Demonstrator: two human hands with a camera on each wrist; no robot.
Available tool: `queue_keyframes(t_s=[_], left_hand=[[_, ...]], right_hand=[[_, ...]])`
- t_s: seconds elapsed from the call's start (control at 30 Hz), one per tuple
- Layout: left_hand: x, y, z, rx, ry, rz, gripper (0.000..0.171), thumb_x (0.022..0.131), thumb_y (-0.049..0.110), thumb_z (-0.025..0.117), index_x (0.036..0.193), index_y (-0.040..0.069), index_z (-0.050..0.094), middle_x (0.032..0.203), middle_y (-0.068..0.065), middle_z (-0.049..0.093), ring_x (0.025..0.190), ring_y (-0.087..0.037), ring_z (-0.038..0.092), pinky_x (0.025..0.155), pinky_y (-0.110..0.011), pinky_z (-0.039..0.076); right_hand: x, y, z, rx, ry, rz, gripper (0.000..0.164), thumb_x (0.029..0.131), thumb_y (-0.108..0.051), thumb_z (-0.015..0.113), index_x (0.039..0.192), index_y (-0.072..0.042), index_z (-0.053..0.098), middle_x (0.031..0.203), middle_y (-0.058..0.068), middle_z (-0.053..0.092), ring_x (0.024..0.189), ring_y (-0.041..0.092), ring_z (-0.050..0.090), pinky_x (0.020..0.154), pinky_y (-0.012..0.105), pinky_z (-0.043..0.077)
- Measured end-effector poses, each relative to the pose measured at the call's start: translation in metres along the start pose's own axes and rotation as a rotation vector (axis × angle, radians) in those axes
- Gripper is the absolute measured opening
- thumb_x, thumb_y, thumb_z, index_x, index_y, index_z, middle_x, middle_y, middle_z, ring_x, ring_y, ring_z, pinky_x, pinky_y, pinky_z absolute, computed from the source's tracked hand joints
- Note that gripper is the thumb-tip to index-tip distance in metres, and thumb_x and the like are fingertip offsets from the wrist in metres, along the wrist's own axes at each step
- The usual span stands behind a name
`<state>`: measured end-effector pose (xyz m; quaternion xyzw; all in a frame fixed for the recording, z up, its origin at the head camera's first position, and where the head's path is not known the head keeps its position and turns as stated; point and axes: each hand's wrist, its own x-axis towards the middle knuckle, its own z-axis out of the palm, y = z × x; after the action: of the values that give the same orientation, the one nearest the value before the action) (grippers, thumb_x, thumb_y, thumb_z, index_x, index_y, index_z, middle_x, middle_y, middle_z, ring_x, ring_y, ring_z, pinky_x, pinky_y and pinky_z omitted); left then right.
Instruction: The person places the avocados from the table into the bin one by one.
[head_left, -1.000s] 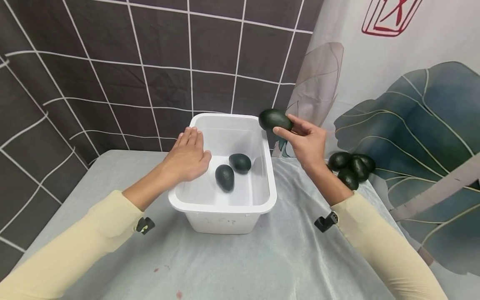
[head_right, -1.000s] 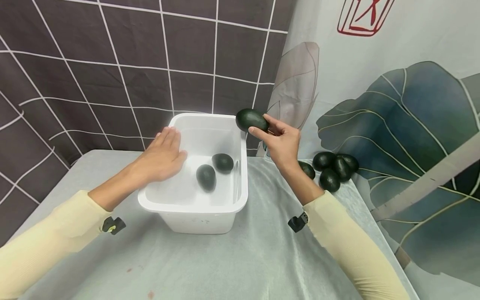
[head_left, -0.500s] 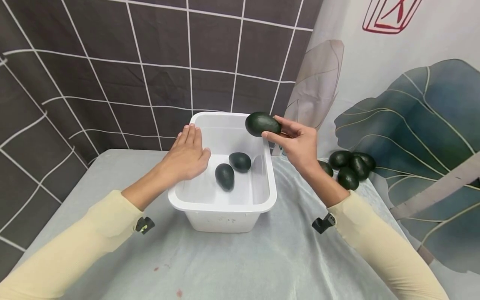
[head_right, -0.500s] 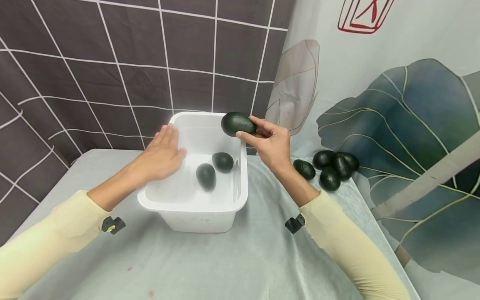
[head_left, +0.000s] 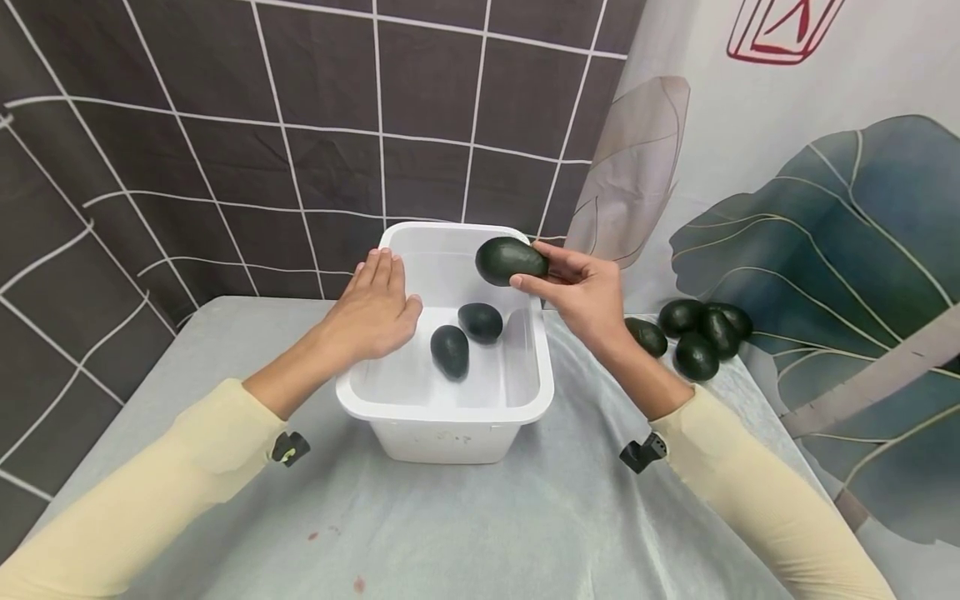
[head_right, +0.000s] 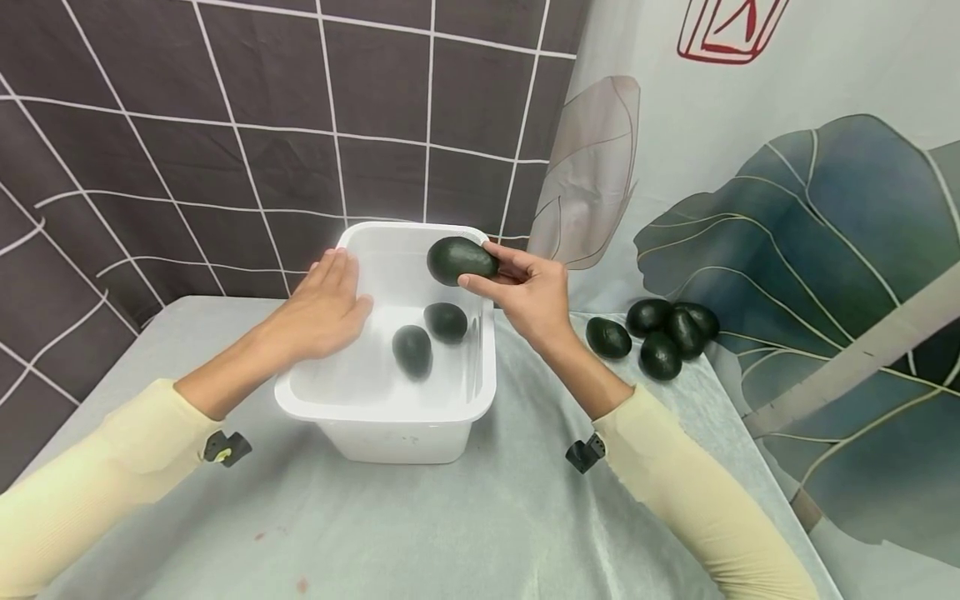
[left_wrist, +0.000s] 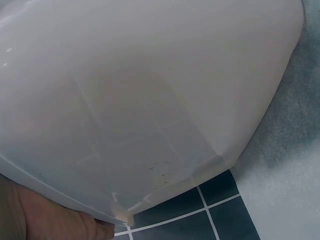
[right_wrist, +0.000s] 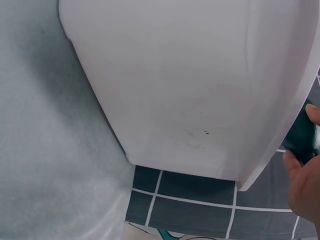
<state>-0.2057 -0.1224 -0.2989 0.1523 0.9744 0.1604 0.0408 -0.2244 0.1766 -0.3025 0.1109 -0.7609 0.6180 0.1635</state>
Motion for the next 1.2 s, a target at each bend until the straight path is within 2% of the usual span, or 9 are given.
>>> queue_keyframes(t_s=[0.23, 0.4, 0.57, 0.8, 0.97, 1.1, 1.2], left_hand=[[0.002, 0.000, 0.001, 0.008, 0.000, 0.002, 0.080, 0.116, 0.038, 0.021, 0.174, -0.015, 0.005, 0.186, -0.034, -0.006, 0.177, -0.049, -0.008, 0.146, -0.059, -0.002], [0.003, 0.001, 0.001, 0.015, 0.005, 0.003, 0.080, 0.116, 0.037, 0.022, 0.174, -0.015, 0.006, 0.186, -0.035, -0.005, 0.177, -0.049, -0.007, 0.146, -0.059, -0.002], [0.004, 0.001, 0.001, 0.026, 0.017, 0.007, 0.080, 0.115, 0.037, 0.023, 0.174, -0.016, 0.008, 0.186, -0.035, -0.002, 0.177, -0.049, -0.005, 0.146, -0.060, 0.000], [0.004, 0.000, 0.002, 0.035, 0.021, 0.013, 0.080, 0.115, 0.036, 0.024, 0.174, -0.017, 0.010, 0.186, -0.036, 0.000, 0.177, -0.050, -0.003, 0.146, -0.060, 0.001], [0.003, 0.000, 0.001, 0.033, 0.017, 0.010, 0.080, 0.115, 0.036, 0.023, 0.174, -0.016, 0.009, 0.186, -0.036, -0.001, 0.177, -0.050, -0.004, 0.146, -0.060, 0.000], [0.003, 0.000, 0.000, 0.032, 0.016, 0.006, 0.080, 0.115, 0.037, 0.022, 0.174, -0.015, 0.008, 0.186, -0.035, -0.002, 0.177, -0.050, -0.005, 0.146, -0.060, 0.000], [0.003, 0.000, 0.000, 0.029, 0.016, 0.004, 0.080, 0.115, 0.037, 0.022, 0.174, -0.015, 0.008, 0.186, -0.035, -0.002, 0.177, -0.050, -0.005, 0.146, -0.060, 0.000]], right_hand=[[-0.001, 0.005, 0.001, -0.061, -0.014, 0.032, 0.050, 0.084, -0.010, 0.100, 0.132, -0.006, 0.085, 0.132, 0.019, 0.083, 0.094, -0.004, 0.081, 0.090, 0.016, 0.065], [0.002, 0.005, 0.003, -0.029, -0.005, 0.020, 0.043, 0.088, -0.008, 0.096, 0.128, -0.001, 0.085, 0.129, 0.022, 0.083, 0.100, 0.000, 0.083, 0.094, 0.018, 0.065], [0.005, 0.003, 0.004, -0.003, 0.004, 0.004, 0.040, 0.088, -0.006, 0.094, 0.127, 0.002, 0.084, 0.129, 0.026, 0.082, 0.100, -0.003, 0.082, 0.096, 0.020, 0.066], [0.005, 0.008, 0.002, 0.028, 0.016, 0.025, 0.042, 0.088, -0.001, 0.092, 0.129, 0.004, 0.083, 0.130, 0.028, 0.081, 0.109, 0.013, 0.085, 0.096, 0.021, 0.066], [0.005, 0.011, 0.000, 0.039, 0.035, 0.006, 0.043, 0.088, -0.001, 0.093, 0.130, 0.004, 0.082, 0.131, 0.028, 0.080, 0.105, 0.007, 0.084, 0.095, 0.021, 0.067], [0.005, 0.014, -0.001, 0.061, 0.055, -0.017, 0.046, 0.087, 0.002, 0.093, 0.132, 0.005, 0.081, 0.131, 0.029, 0.080, 0.109, 0.014, 0.085, 0.095, 0.023, 0.067], [0.005, 0.016, -0.002, 0.075, 0.076, -0.015, 0.049, 0.087, 0.004, 0.093, 0.134, 0.005, 0.080, 0.132, 0.029, 0.079, 0.110, 0.011, 0.085, 0.096, 0.023, 0.067]])
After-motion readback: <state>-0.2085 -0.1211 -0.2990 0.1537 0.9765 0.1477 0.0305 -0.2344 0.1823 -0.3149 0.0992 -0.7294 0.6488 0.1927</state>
